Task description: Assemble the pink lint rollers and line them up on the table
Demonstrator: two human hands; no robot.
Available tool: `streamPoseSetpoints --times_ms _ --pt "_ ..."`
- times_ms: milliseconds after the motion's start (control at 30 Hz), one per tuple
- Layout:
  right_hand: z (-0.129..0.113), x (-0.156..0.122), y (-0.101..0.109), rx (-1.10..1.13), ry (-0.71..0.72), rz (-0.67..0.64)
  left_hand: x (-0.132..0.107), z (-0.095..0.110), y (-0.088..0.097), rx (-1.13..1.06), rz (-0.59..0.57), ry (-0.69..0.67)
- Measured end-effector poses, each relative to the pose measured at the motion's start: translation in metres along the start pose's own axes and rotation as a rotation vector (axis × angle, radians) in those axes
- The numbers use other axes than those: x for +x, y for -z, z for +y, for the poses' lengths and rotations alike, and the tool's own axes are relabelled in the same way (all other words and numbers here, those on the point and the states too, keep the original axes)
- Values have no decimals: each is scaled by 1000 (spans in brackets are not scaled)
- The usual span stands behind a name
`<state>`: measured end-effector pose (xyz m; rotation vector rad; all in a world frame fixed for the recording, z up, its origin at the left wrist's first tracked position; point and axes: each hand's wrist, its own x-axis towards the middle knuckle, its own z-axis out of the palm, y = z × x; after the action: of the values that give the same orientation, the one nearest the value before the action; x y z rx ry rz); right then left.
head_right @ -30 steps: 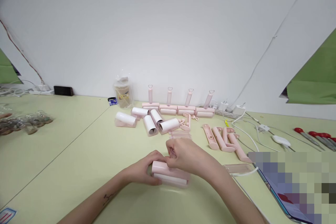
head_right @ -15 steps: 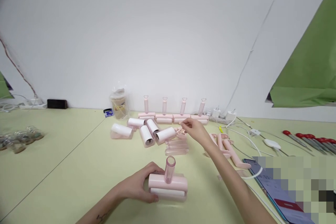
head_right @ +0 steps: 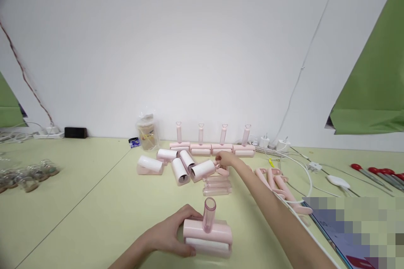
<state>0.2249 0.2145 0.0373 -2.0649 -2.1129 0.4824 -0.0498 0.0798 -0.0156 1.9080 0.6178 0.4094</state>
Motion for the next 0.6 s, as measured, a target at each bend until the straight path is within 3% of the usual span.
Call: streamPoseSetpoints --times_ms 133,300,433,600 --pt "2 -1 5 78 13 -5 0 3 0 33 7 -19" --pt "5 -23 14 307 56 217 -4 8 5 -19 -9 27" --pt "-5 -64 14 617 126 329 -5 18 12 -50 148 -97" --pt "-37 -133 9 937 259 233 15 48 1 -270 273 -260"
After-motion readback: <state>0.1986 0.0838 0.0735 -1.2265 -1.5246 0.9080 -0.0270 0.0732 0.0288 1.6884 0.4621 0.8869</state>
